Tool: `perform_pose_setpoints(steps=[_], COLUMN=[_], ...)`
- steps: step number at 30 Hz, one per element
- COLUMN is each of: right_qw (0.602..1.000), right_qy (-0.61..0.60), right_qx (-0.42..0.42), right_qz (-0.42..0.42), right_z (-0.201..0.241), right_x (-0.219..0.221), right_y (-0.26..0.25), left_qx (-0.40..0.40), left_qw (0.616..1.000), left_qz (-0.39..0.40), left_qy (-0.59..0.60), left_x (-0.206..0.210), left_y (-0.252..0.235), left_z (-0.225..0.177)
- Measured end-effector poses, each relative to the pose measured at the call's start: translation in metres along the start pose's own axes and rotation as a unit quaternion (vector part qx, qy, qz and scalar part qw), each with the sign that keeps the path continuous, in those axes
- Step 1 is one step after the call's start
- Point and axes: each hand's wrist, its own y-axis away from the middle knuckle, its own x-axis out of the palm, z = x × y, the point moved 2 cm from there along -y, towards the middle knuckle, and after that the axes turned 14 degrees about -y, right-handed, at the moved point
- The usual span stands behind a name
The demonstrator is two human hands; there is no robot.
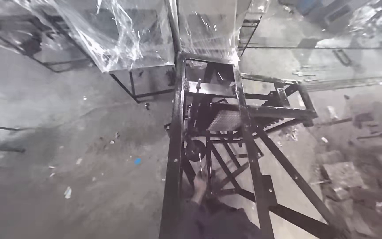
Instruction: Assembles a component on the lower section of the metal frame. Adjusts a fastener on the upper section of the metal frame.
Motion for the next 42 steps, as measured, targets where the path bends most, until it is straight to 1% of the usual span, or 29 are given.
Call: perform_pose_setpoints(steps=[1, 3, 5, 7, 9, 11, 12, 14, 16, 17, 20, 22, 23, 26, 28, 29, 30, 32, 34, 37, 39, 42], right_qw=[0.998, 0.986, 0.985, 0.984, 0.978, 0.974, 0.974, 0.977, 0.981, 0.981, 0.976, 0.978, 0.981, 0.985, 0.986, 0.986, 0.987, 0.988, 0.987, 0.985, 0.986, 0.989], right_qy=[0.054, 0.160, 0.172, 0.176, 0.200, 0.213, 0.210, 0.190, 0.158, 0.149, 0.149, 0.127, 0.113, 0.067, 0.040, 0.036, 0.040, 0.051, 0.084, 0.125, 0.120, 0.105], right_qx=[0.019, 0.004, -0.027, -0.037, -0.060, -0.076, -0.083, -0.100, -0.115, -0.124, -0.156, -0.154, -0.149, -0.151, -0.159, -0.159, -0.155, -0.147, -0.135, -0.118, -0.116, -0.098], right_qz=[-0.042, -0.037, -0.017, 0.012, 0.021, 0.022, 0.017, 0.002, -0.009, -0.005, 0.032, 0.054, 0.056, 0.042, 0.032, 0.028, 0.026, 0.026, 0.023, -0.003, -0.011, -0.027], right_z=[0.020, 0.032, 0.030, 0.028, 0.029, 0.029, 0.029, 0.024, 0.018, 0.017, 0.020, 0.021, 0.020, 0.017, 0.015, 0.015, 0.016, 0.014, 0.013, 0.014, 0.013, 0.022], right_x=[0.028, 0.075, 0.117, 0.147, 0.164, 0.172, 0.176, 0.179, 0.177, 0.176, 0.171, 0.172, 0.173, 0.176, 0.176, 0.175, 0.175, 0.176, 0.179, 0.181, 0.182, 0.182], right_y=[-0.047, -0.139, -0.213, -0.262, -0.289, -0.300, -0.301, -0.302, -0.305, -0.307, -0.309, -0.310, -0.309, -0.308, -0.309, -0.310, -0.311, -0.311, -0.310, -0.309, -0.306, -0.300], left_qx=[0.000, -0.006, -0.014, -0.023, -0.014, 0.005, 0.000, -0.058, -0.061, -0.055, -0.049, -0.039, -0.034, -0.039, -0.035, -0.033, -0.039, -0.061, -0.058, -0.036, -0.003, 0.007], left_qw=[1.000, 1.000, 1.000, 1.000, 0.999, 1.000, 1.000, 0.994, 0.994, 0.995, 0.996, 0.996, 0.995, 0.995, 0.997, 0.998, 0.998, 0.996, 0.997, 0.998, 1.000, 1.000], left_qz=[0.001, 0.005, 0.008, 0.016, 0.024, 0.018, 0.025, 0.093, 0.078, 0.075, 0.071, 0.068, 0.068, 0.076, 0.057, 0.042, 0.038, 0.061, 0.044, 0.053, 0.023, 0.020], left_qy=[0.006, 0.020, 0.016, 0.011, 0.019, 0.016, 0.012, 0.028, 0.041, 0.036, -0.010, -0.047, -0.060, -0.052, -0.027, -0.016, -0.008, -0.007, -0.017, -0.028, -0.015, -0.004], left_x=[0.001, 0.000, 0.000, -0.001, -0.001, -0.001, -0.009, -0.050, -0.074, -0.080, -0.071, -0.053, -0.049, -0.058, -0.053, -0.048, -0.048, -0.054, -0.043, -0.030, -0.014, -0.008], left_y=[0.000, -0.002, -0.005, -0.002, -0.005, -0.003, 0.007, 0.050, 0.074, 0.080, 0.066, 0.046, 0.041, 0.050, 0.045, 0.039, 0.039, 0.048, 0.039, 0.020, 0.008, 0.000], left_z=[-0.001, -0.001, -0.001, -0.002, 0.001, 0.003, -0.006, -0.058, -0.091, -0.098, -0.087, -0.065, -0.061, -0.072, -0.065, -0.059, -0.062, -0.071, -0.058, -0.038, -0.016, -0.006])
